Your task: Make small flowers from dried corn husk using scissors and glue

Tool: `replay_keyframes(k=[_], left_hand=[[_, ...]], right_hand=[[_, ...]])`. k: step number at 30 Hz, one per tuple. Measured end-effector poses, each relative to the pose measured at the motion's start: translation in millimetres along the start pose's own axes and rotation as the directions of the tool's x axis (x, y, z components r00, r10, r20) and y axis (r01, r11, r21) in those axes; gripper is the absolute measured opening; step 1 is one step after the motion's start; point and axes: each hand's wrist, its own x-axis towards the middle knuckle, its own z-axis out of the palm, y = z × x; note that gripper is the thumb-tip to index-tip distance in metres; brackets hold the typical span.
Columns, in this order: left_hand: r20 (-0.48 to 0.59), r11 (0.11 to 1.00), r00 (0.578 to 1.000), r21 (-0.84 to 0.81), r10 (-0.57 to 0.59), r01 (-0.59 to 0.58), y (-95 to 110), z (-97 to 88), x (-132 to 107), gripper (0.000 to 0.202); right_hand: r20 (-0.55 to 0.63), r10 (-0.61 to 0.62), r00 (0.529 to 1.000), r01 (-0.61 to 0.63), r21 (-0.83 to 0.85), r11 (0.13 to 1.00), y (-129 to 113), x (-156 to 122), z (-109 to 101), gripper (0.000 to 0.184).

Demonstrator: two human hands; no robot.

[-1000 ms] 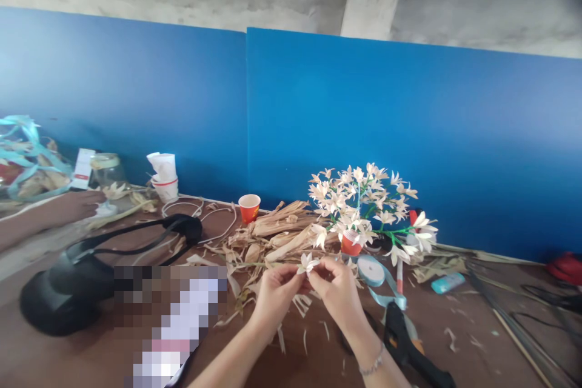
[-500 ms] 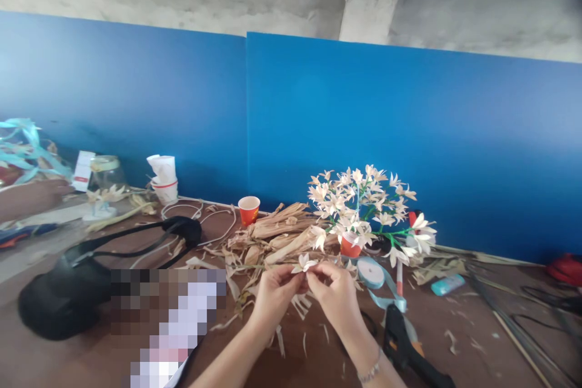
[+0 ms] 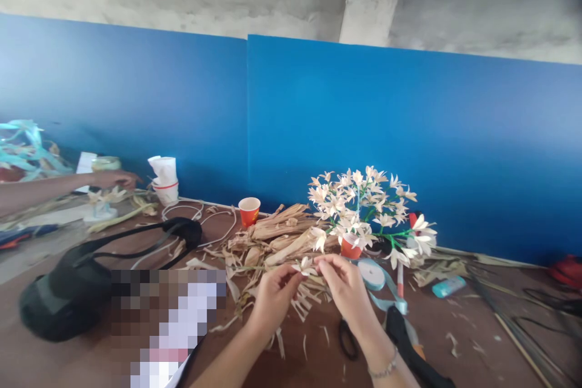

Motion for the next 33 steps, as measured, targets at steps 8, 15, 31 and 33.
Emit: replay_keyframes(k=[8,15,31,33], left_hand=[[0.088,0.996,0.994,0.052,0.066,-0.071,-8.5,1.0,-2.2,0.019],[-0.013,0.966,0.993,0.233,0.116,-0.109,-5.8,2.1,-3.9,0.014],[0.016,0.753,0.861,0.477,0.509,-0.454,-0.2,-3.0,-5.5,0.008],[0.039,0.747,0.851,0.458,0.524,-0.482,1.8,-3.1,-5.5,0.008]], right_hand=[[0.059,0.027,0.998,-0.026,-0.031,0.999,-7.8,-1.8,-1.1,0.019],[0.001,0.052,0.999,-0.052,0.010,0.999,-4.5,-3.1,4.6,0.017],[0.068,0.150,0.986,-0.155,0.080,0.985,-10.2,-5.8,4.7,0.018],[0.102,0.156,0.982,-0.163,0.062,0.985,-11.4,-5.4,0.7,0.014]])
